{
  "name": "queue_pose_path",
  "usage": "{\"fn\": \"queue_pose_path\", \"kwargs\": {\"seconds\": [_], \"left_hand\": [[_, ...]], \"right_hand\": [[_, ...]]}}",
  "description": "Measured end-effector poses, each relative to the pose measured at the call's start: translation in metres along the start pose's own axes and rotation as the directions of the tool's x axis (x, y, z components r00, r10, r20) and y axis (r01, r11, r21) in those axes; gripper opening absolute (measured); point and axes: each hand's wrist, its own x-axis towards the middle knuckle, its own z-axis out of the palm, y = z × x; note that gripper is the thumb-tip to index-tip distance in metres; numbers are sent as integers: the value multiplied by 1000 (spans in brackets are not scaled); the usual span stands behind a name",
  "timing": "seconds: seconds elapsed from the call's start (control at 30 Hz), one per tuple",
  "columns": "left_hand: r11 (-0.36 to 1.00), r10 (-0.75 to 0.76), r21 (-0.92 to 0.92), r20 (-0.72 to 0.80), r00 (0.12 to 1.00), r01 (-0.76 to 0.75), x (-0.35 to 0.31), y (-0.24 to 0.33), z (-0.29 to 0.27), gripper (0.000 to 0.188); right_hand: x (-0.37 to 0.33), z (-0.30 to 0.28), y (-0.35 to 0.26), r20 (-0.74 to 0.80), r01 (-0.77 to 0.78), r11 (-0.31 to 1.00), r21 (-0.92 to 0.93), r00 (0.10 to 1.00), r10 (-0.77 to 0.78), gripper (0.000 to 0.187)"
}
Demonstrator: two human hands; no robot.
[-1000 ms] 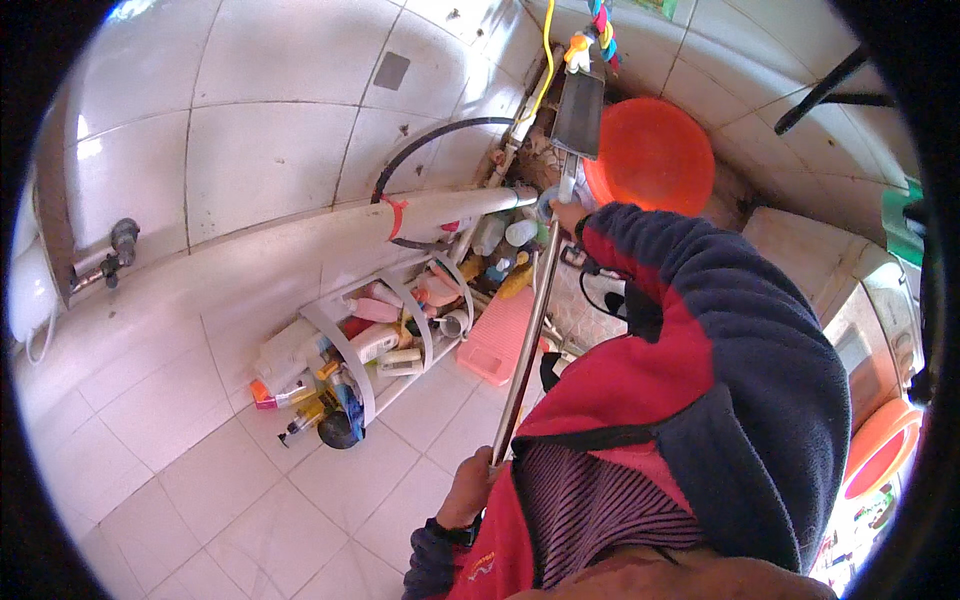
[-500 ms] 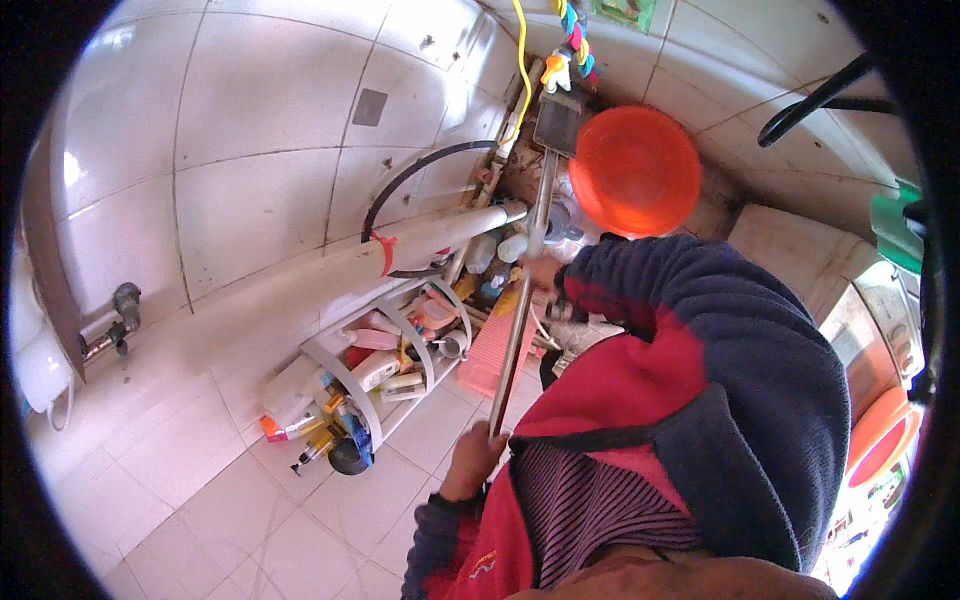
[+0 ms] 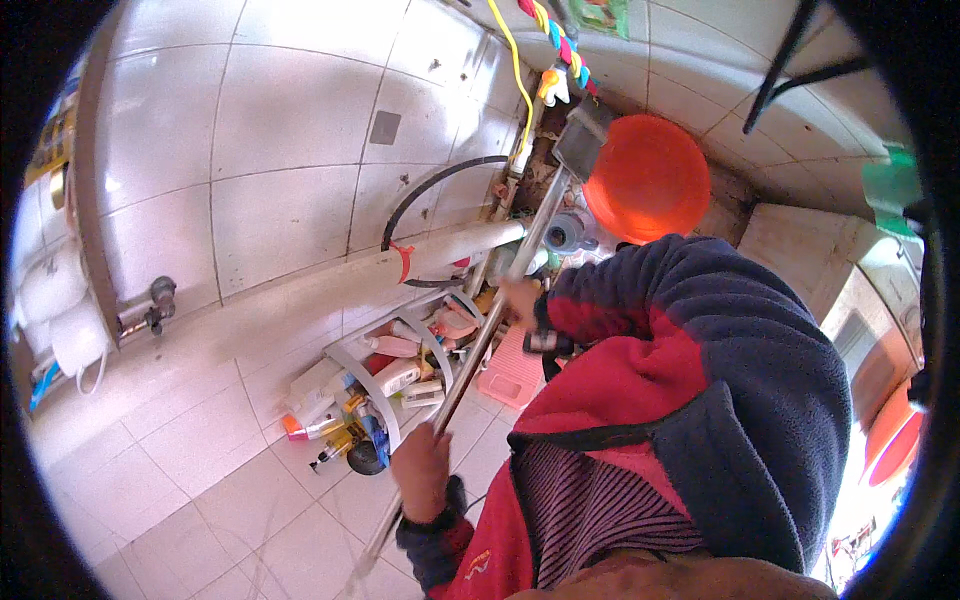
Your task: The person mops tiled floors in a living area and a small shop, then rinses the mop head in a bucket outside. They use a long-handled mop to clean around furniture and shelves, moving between rooms and briefly stepping outdoors to rinse the mop.
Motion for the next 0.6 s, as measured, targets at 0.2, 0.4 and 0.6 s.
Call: {"fn": "queue_pose_path", "kwargs": {"seconds": [0.2,0.4,0.6], "left_hand": [[989,93,134,-164,982,-71,-4,45,3,22],[958,265,210,-371,890,-197,-71,32,1,18],[887,428,391,-499,754,-245,-147,35,-1,13]], "right_hand": [[-124,72,4,420,-388,921,43,843,336,36],[-218,92,41,608,-249,966,64,778,161,27],[-291,92,58,770,-230,958,173,637,14,32]]}}
